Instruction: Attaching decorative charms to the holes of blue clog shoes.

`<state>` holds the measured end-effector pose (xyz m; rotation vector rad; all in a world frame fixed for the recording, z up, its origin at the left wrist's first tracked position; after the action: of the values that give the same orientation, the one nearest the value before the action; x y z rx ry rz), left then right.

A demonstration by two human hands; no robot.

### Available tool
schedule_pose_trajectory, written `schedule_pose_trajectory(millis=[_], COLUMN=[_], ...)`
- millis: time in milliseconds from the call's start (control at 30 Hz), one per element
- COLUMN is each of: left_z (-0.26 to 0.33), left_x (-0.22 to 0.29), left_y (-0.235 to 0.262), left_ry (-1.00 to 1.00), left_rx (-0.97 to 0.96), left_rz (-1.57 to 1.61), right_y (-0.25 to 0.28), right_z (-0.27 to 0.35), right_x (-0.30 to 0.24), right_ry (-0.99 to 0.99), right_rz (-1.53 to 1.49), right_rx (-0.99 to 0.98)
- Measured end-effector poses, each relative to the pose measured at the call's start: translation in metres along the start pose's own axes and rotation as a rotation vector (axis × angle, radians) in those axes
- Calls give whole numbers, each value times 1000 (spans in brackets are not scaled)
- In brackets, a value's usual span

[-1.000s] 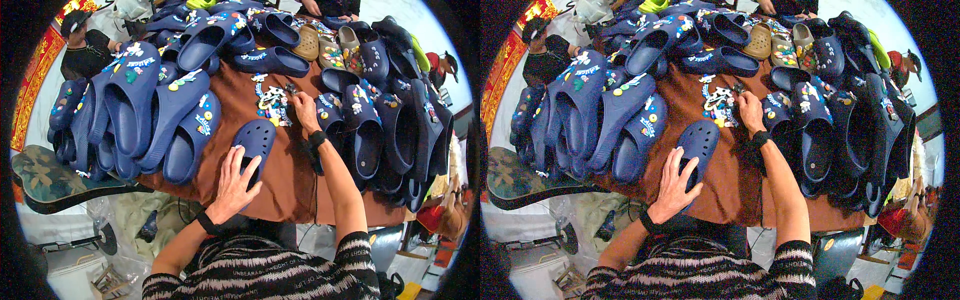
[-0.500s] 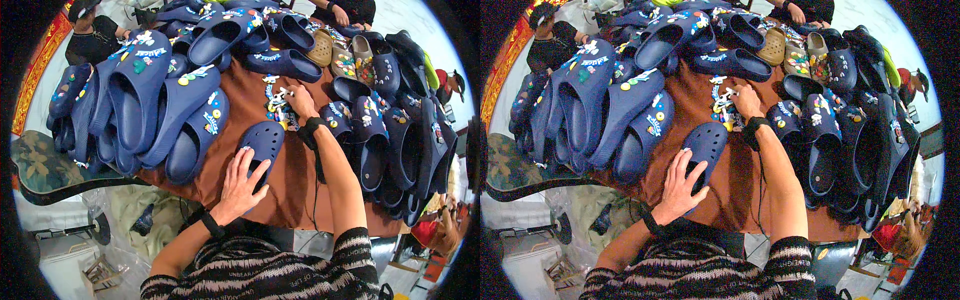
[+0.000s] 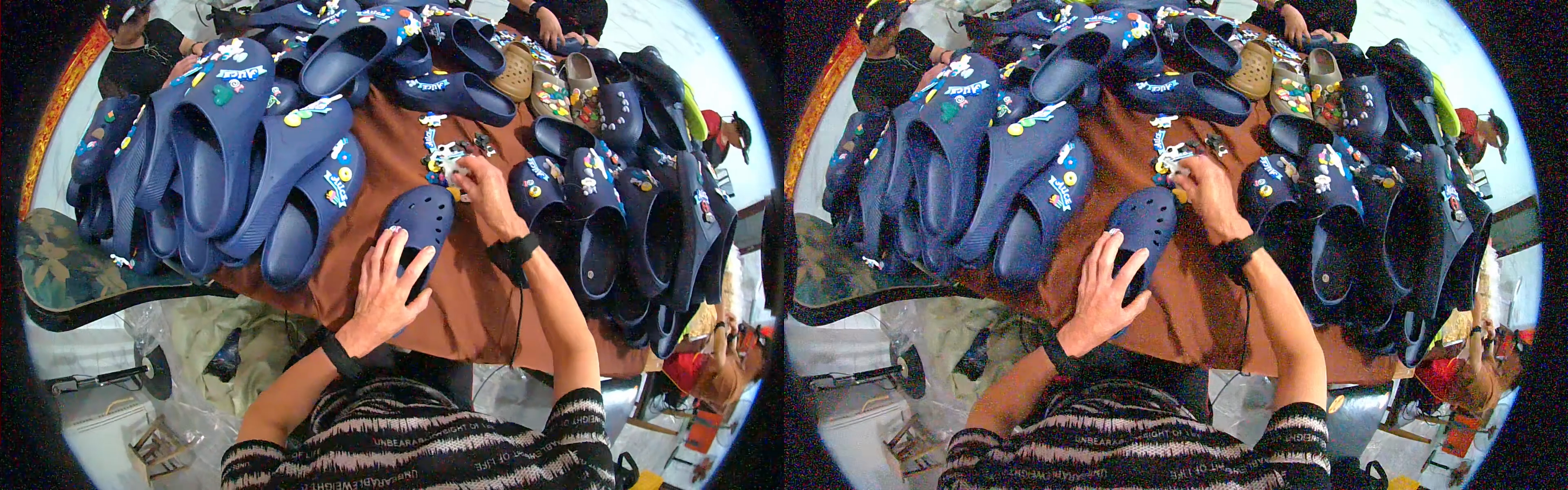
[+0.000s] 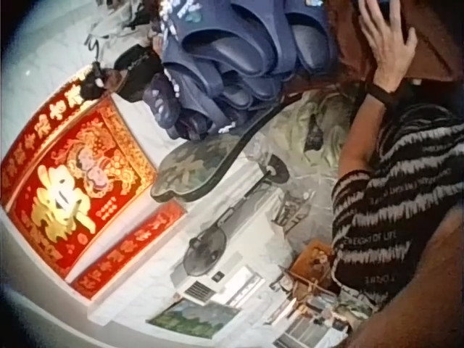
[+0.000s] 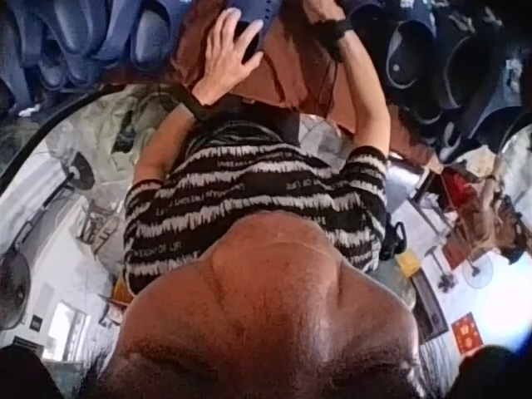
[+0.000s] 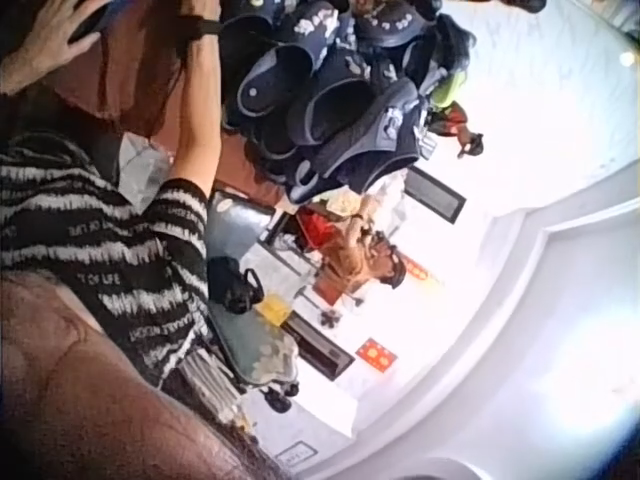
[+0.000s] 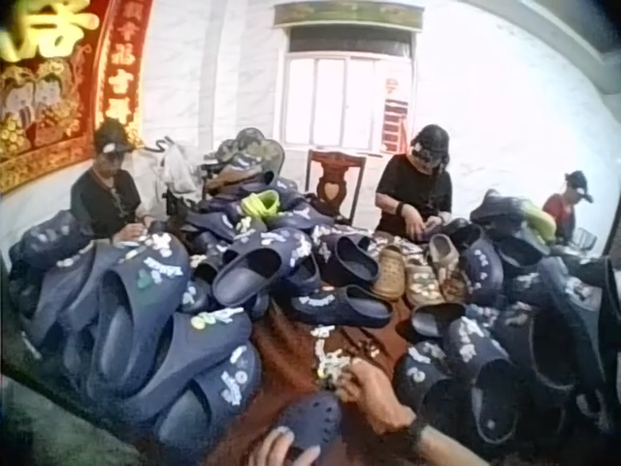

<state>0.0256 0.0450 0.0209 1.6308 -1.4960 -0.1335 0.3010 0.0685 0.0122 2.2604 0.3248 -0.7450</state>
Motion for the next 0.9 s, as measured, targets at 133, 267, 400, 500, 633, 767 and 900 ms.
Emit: schedule_pose_trajectory(millis=[133,267,400,500,633,767,900], left_z=[1,2,2,3,2,2,1], left_x=[-2,1,0,-1,-1,-1,-1], left_y=[1,0,0,-1,-1,-1,-1], left_ry=[19,20,20,20,15,20,11], left_rx=[-14,-24,-14,-8,4,-3,1], left_rz=[2,-9,-5,-9,-4,-6,6], right_y=[6,9,14,14,15,22,22], right_z=[24,38,45,51,54,52,51], right_x=[-44,-56,-72,-78,-75,-72,-61], right_ry=[77,87,124,90,110,150,75], right_rz=[70,174,139,165,119,81,23], right_rx=[-69,-55,-85,-113,-107,-123,-158])
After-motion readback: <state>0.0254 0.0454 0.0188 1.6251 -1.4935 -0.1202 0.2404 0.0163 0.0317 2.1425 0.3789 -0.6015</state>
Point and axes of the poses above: each hand's wrist, its own z-axis away from the middle knuckle, its own y-axis out of the back of the hand, x = y × z, the point moved 4 cm from there along -z, towards the middle knuckle, and after that the axes turned 14 degrees about x, right-handed, at the moved point
